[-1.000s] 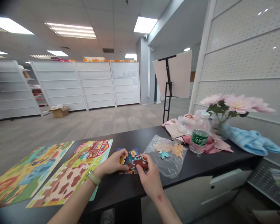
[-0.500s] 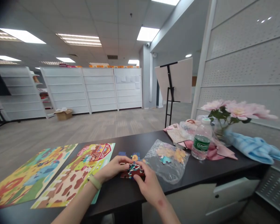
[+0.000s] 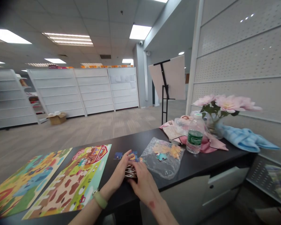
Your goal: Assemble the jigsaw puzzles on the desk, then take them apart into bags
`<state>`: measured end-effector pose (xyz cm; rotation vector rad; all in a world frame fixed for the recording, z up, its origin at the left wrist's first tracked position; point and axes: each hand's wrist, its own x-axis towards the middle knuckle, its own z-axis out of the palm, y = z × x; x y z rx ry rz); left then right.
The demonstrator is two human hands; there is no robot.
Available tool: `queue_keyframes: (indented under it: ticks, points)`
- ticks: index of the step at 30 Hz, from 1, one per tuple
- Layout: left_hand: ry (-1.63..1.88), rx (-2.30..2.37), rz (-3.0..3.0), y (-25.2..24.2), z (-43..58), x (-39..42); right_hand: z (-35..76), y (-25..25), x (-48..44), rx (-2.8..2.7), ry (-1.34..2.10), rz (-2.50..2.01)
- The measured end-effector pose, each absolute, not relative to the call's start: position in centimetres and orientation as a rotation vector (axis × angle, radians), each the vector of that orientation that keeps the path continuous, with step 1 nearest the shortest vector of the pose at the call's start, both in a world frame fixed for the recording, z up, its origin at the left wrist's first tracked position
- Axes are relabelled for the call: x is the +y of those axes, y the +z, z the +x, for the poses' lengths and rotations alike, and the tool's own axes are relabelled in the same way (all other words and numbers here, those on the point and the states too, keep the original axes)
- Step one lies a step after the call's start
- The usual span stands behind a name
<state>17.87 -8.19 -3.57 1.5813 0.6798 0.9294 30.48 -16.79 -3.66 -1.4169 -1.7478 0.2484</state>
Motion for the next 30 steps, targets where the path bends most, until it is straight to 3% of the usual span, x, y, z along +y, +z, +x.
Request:
queue_keyframes:
  ticks: [10, 14, 18, 23, 30]
  points:
    - [0.867, 0.568, 1.61, -2.9, 17.6, -8.4, 30.0, -2.4, -18.0, -1.682, 0.25, -1.437]
    - [0.926, 0.648, 1.773, -2.2, 17.3, -7.3, 30.9, -1.1, -19.2, -1.537, 0.455, -1.474]
    - [0.771, 0.669, 2.064, -1.6, 17.6, -6.9, 34.0, 0.5, -19.9, -1.486, 0.788, -1.408]
    - [0.504, 0.71, 2.617, -2.2, 19.4, -8.1, 37.3, -0.4, -19.1, -1.269, 0.729, -1.56]
    - [0.496, 0.699, 2.705, -2.0, 19.6, -9.5, 39.2, -2.2, -18.0, -0.786, 0.997, -1.463]
